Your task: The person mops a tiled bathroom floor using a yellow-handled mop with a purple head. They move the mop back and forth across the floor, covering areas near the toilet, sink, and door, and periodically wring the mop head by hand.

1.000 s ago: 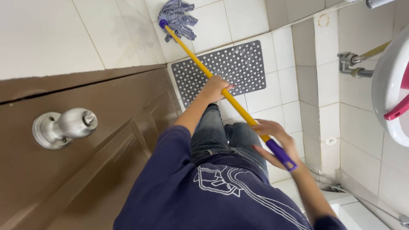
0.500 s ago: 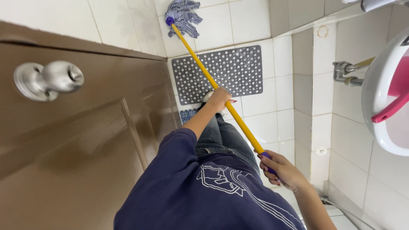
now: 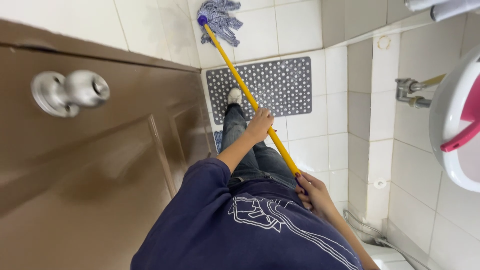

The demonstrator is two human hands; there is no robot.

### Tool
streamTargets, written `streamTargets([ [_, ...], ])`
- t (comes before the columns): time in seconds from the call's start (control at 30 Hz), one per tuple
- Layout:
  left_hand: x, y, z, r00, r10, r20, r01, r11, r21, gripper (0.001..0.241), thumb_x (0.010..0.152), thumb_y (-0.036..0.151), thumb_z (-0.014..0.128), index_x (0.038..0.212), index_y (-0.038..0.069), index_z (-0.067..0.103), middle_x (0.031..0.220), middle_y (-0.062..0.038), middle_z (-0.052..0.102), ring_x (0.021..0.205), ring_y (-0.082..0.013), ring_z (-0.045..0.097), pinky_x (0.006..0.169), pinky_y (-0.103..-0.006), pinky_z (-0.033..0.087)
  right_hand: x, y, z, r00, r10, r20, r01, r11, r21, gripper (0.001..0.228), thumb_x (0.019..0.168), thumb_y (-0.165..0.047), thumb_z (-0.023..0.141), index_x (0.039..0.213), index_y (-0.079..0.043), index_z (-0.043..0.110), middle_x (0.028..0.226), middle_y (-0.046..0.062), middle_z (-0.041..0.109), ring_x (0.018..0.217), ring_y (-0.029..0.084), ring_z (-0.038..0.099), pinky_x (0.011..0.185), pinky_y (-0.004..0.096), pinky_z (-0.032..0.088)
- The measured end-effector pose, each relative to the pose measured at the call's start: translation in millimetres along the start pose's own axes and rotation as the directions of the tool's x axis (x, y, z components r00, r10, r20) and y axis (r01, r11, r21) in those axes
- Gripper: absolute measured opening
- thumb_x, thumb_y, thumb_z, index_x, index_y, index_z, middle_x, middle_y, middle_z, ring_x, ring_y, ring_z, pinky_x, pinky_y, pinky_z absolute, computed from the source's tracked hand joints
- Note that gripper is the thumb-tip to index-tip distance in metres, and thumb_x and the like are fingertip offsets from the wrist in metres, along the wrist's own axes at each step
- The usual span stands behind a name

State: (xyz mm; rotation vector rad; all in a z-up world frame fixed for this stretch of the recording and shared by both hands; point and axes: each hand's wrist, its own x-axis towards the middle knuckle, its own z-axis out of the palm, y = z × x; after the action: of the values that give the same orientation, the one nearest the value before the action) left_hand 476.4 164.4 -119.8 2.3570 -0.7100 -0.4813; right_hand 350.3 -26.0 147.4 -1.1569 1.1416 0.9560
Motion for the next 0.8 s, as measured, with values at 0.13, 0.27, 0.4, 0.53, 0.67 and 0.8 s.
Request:
streamTargets([
  [0.13, 29, -34, -49, 0.994, 0.010, -0.105, -0.014, 0.999, -0.038, 0.043, 0.077, 0.021, 0.082, 0.111, 0.000, 0.066, 0.126, -0.019, 0.052, 0.130, -0.0412, 0.044, 0.112, -0.0487, 0.036, 71, -33, 44, 0.992, -0.055, 0.111, 0.027, 0.971, 0.237, 0.044, 0.102, -0.025, 0.053, 0.144, -0.011, 0.054, 0.069, -0.001, 0.046, 0.045, 0.004, 0.029, 0.035, 0.021, 0.020],
  [0.27, 65, -108, -92, 0.988, -0.057, -0.146, 0.068, 0.995, 0.067, 0.041, 0.075, 0.010, 0.080, 0.113, 0.003, 0.066, 0.129, -0.018, 0.053, 0.137, -0.0413, 0.042, 0.118, -0.0499, 0.034, 161, -89, 105, 0.940, -0.166, 0.299, 0.004, 0.880, 0.475, 0.028, 0.104, -0.022, 0.051, 0.130, -0.012, 0.052, 0.071, -0.001, 0.047, 0.046, 0.003, 0.029, 0.035, 0.020, 0.019],
  [0.4, 100, -185, -111, 0.971, -0.072, -0.229, 0.124, 0.967, 0.221, 0.042, 0.077, 0.008, 0.078, 0.116, 0.002, 0.065, 0.138, -0.017, 0.052, 0.147, -0.0395, 0.033, 0.118, -0.0572, 0.027, 223, -148, 165, 0.874, -0.224, 0.432, -0.106, 0.778, 0.619, 0.015, 0.106, -0.020, 0.050, 0.119, -0.015, 0.047, 0.074, 0.000, 0.045, 0.051, 0.006, 0.033, 0.040, 0.021, 0.025],
  [0.53, 116, -193, -138, 0.979, -0.165, -0.117, 0.188, 0.955, 0.227, 0.033, 0.087, 0.016, 0.075, 0.115, 0.000, 0.065, 0.137, -0.016, 0.055, 0.153, -0.0382, 0.026, 0.118, -0.0589, 0.025, 218, -162, 178, 0.864, -0.219, 0.454, -0.126, 0.779, 0.615, 0.009, 0.107, -0.018, 0.048, 0.114, -0.014, 0.044, 0.078, 0.001, 0.045, 0.055, 0.006, 0.036, 0.043, 0.021, 0.028],
  [0.67, 122, -161, -146, 0.993, -0.095, 0.072, 0.071, 0.956, 0.284, 0.049, 0.081, 0.049, 0.072, 0.091, 0.001, 0.072, 0.110, -0.017, 0.065, 0.141, -0.0390, 0.037, 0.119, -0.0578, 0.019, 194, -150, 158, 0.864, -0.243, 0.441, -0.081, 0.797, 0.598, 0.011, 0.107, -0.020, 0.046, 0.115, -0.012, 0.045, 0.077, 0.000, 0.045, 0.052, 0.005, 0.034, 0.039, 0.019, 0.025],
  [0.8, 108, -112, -144, 0.934, 0.115, 0.338, -0.171, 0.975, 0.143, 0.043, 0.096, 0.047, 0.061, 0.076, 0.012, 0.074, 0.077, -0.012, 0.068, 0.095, -0.0327, 0.065, 0.123, -0.0615, 0.019, 146, -118, 119, 0.902, -0.192, 0.388, -0.079, 0.808, 0.583, 0.018, 0.106, -0.022, 0.046, 0.119, -0.010, 0.047, 0.074, -0.001, 0.044, 0.049, 0.002, 0.032, 0.036, 0.017, 0.022],
])
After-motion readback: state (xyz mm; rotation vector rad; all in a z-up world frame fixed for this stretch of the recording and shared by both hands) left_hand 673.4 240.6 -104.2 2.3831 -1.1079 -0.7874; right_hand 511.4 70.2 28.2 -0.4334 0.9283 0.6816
